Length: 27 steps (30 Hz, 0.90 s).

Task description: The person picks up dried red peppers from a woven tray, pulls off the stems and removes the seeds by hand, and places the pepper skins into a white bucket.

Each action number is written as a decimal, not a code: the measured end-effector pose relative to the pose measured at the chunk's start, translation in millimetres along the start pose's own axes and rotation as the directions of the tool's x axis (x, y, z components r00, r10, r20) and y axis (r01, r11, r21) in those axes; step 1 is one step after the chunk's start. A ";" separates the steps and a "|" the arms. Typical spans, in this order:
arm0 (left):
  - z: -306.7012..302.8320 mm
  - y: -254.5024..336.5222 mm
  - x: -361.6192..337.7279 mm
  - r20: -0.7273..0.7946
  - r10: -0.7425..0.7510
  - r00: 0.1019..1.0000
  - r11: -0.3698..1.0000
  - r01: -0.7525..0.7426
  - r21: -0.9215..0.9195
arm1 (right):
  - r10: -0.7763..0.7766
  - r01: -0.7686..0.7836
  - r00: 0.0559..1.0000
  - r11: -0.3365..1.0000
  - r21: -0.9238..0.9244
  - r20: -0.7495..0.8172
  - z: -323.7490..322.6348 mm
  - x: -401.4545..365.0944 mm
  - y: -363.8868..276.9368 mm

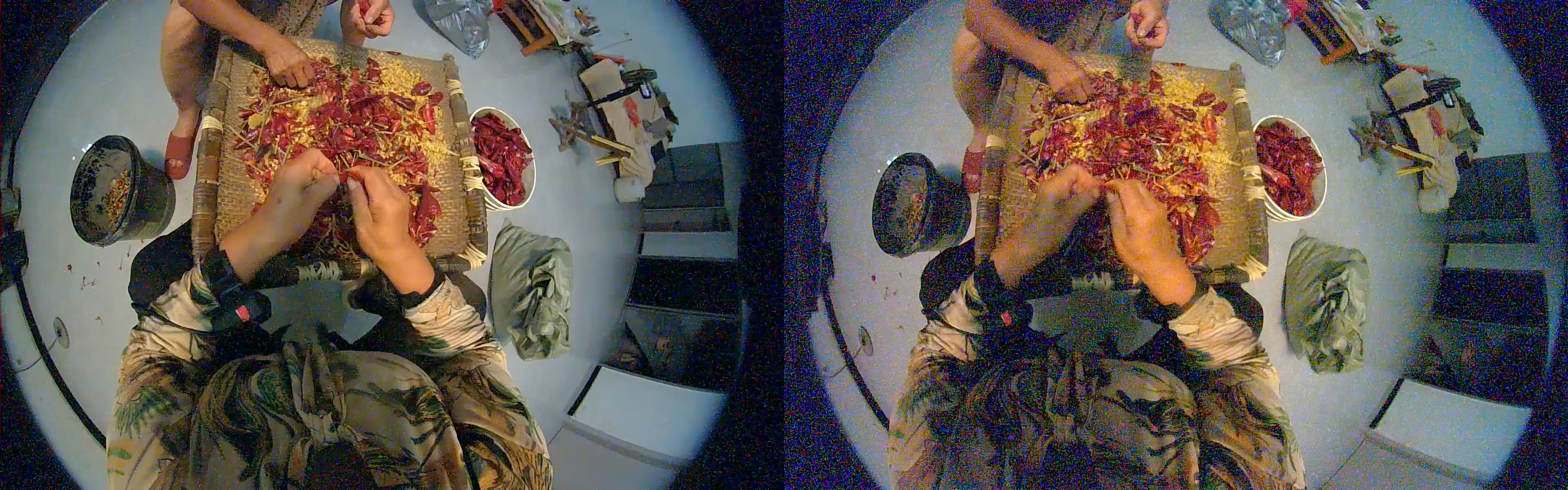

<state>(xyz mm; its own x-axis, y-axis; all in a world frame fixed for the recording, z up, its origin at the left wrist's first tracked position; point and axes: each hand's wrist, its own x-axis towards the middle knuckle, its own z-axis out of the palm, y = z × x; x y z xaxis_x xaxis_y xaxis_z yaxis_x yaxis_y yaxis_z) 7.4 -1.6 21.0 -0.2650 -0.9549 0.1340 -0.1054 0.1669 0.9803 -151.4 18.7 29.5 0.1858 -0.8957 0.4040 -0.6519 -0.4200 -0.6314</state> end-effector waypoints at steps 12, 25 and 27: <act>7.9 -71.4 5.5 -0.162 0.043 0.986 0.999 -0.039 0.024 | -0.055 0.044 0.979 0.997 -0.056 -0.197 2.1 -1.4 0.1; -4.2 -20.0 17.5 0.128 -0.283 0.951 0.775 0.305 -0.554 | 0.611 -0.315 0.792 0.372 0.873 0.025 -69.5 30.4 88.1; -2.7 -16.3 14.5 0.083 -0.244 0.966 0.803 0.249 -0.542 | 0.661 -0.015 0.747 0.128 0.992 -0.073 -94.0 35.3 136.8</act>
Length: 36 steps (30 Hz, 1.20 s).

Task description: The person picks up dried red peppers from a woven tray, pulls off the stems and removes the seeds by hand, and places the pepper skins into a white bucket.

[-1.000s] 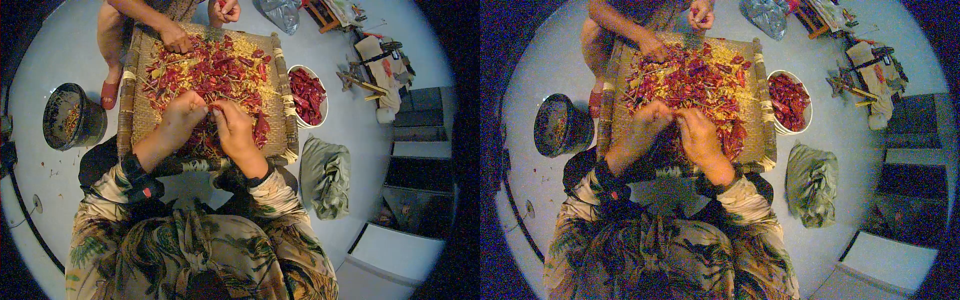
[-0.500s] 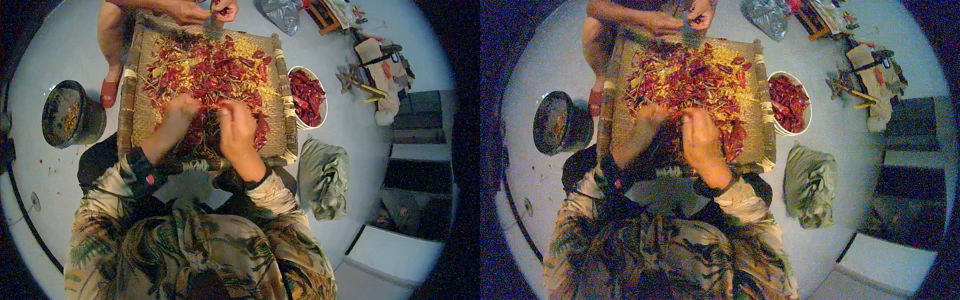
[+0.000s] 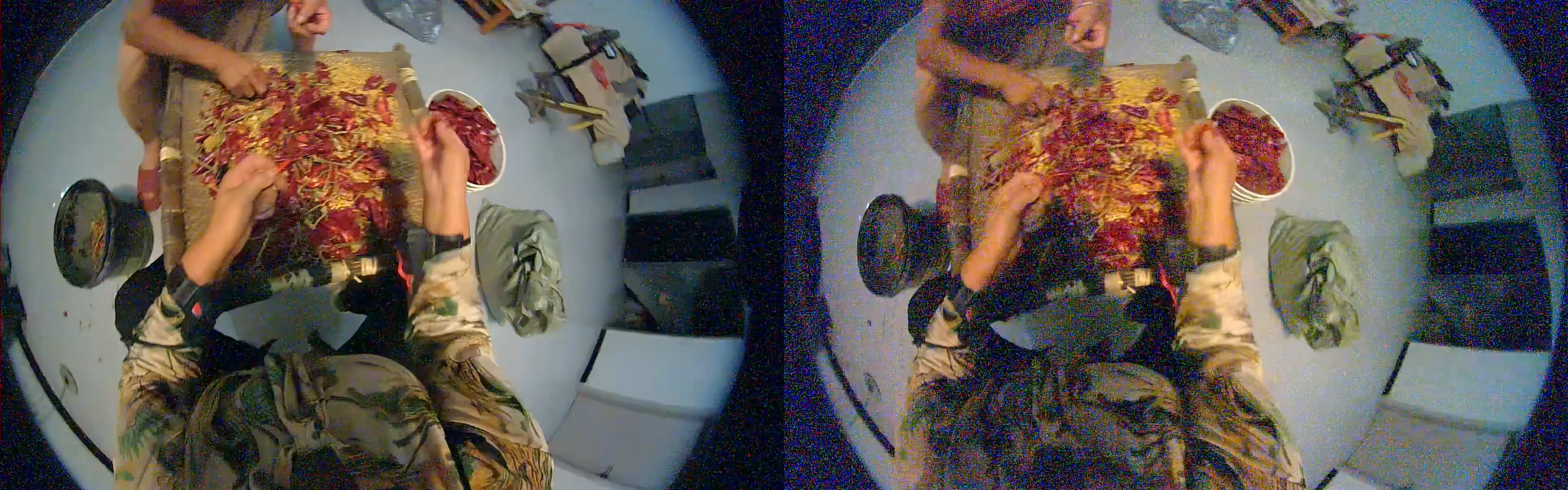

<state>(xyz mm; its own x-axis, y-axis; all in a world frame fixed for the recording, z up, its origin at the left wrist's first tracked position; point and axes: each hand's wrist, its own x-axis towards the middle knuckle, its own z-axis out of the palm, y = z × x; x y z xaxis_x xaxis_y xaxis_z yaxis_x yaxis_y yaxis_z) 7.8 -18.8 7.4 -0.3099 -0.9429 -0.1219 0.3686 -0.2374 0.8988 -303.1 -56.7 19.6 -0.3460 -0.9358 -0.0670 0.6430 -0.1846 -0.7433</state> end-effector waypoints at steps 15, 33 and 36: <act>-4.0 13.7 -11.4 0.027 -0.093 0.995 0.977 0.096 -0.188 | -0.215 0.224 0.945 0.975 0.011 -0.246 -95.0 39.7 -41.7; 2.3 -15.1 -3.3 0.053 -0.260 0.964 0.957 0.249 0.151 | 0.423 0.268 0.905 -0.501 -0.823 0.038 -34.5 -38.0 18.7; -1.4 -18.0 -4.4 0.074 -0.253 0.965 0.960 0.241 0.139 | 0.497 0.287 0.867 -0.469 -0.835 0.019 -55.0 -25.3 29.1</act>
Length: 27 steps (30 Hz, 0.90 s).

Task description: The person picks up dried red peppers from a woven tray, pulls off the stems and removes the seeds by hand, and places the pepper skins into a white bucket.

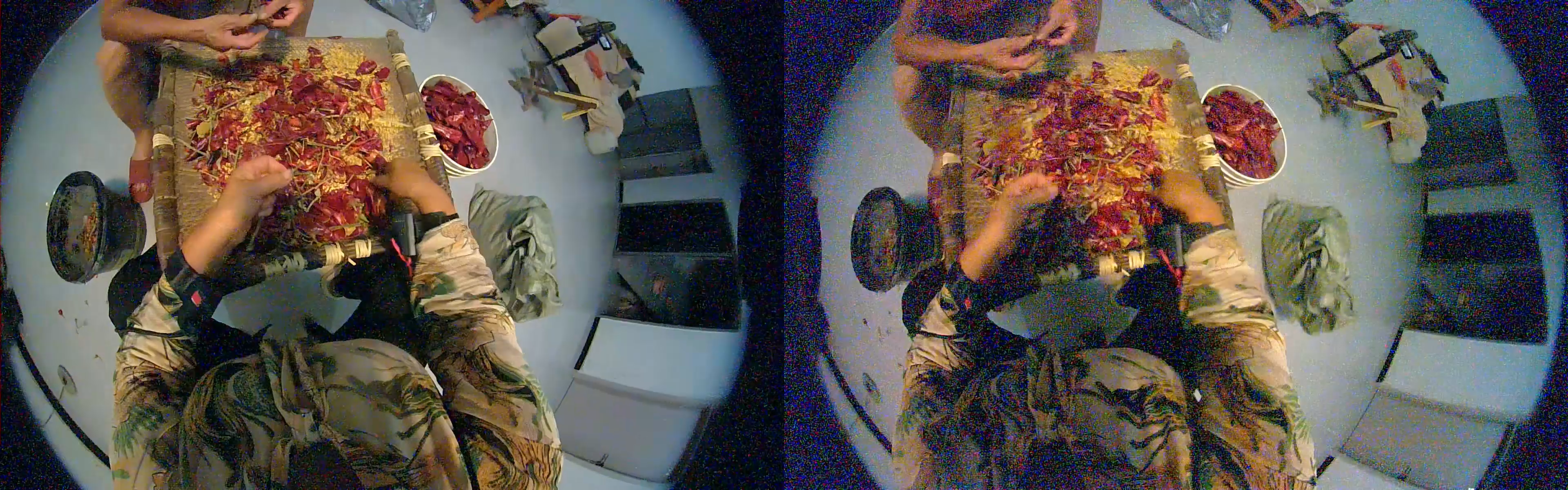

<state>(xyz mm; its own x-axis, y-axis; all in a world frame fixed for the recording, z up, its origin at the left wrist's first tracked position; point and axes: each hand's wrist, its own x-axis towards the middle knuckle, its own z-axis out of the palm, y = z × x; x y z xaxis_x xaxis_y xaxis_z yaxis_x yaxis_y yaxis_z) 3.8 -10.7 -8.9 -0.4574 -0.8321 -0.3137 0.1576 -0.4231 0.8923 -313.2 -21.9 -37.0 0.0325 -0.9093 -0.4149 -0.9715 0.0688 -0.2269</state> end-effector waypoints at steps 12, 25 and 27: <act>32.0 14.2 -13.9 0.067 0.217 0.974 0.974 -0.221 0.057 | -0.026 -0.050 0.998 0.194 0.980 0.056 -25.4 -32.1 -104.4; 29.5 23.7 -18.4 -0.063 0.663 0.746 0.603 -0.481 0.637 | -0.158 -0.155 0.980 -0.257 0.954 0.117 -7.7 -50.1 -134.0; 26.8 28.8 -20.7 -0.068 0.645 0.761 0.610 -0.459 0.647 | -0.206 -0.182 0.966 -0.108 0.977 0.157 -12.8 -55.8 -135.1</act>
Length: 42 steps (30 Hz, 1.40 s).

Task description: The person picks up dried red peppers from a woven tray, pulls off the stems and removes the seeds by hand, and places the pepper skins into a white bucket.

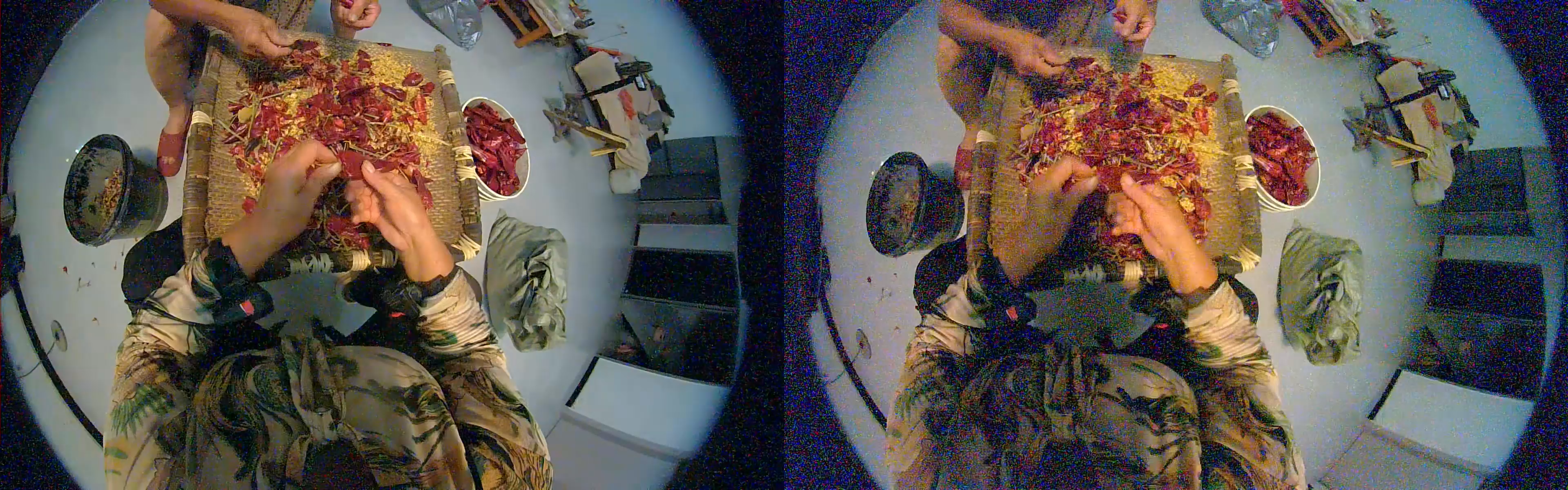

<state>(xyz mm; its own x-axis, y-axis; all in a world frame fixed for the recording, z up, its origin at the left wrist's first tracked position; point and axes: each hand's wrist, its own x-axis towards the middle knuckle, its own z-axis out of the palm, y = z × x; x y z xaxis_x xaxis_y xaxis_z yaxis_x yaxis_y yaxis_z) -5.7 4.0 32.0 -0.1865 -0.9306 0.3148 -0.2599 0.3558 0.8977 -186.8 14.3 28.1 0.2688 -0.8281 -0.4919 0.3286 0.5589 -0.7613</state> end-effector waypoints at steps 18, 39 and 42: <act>-8.1 6.7 0.2 0.165 0.098 0.981 0.982 -0.122 0.143 | -0.536 0.461 0.802 0.272 -0.844 0.265 17.7 -3.9 3.7; -5.1 5.2 -0.4 0.034 -0.016 0.999 0.999 0.018 -0.040 | -0.607 0.491 0.766 0.342 -0.802 0.210 27.2 -6.1 12.8; -4.9 3.0 0.1 0.059 -0.111 0.992 0.978 0.120 -0.174 | -0.539 0.429 0.816 0.320 -0.845 0.210 29.1 -12.2 4.6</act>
<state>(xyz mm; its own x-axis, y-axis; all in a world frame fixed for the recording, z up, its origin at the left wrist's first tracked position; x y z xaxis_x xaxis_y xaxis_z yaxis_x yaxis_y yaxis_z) -1.9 4.5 36.2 -0.2120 -0.9577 0.1946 -0.1118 0.2215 0.9687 -162.2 28.2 42.9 0.2320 -0.9678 0.0979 -0.5441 -0.2125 -0.8117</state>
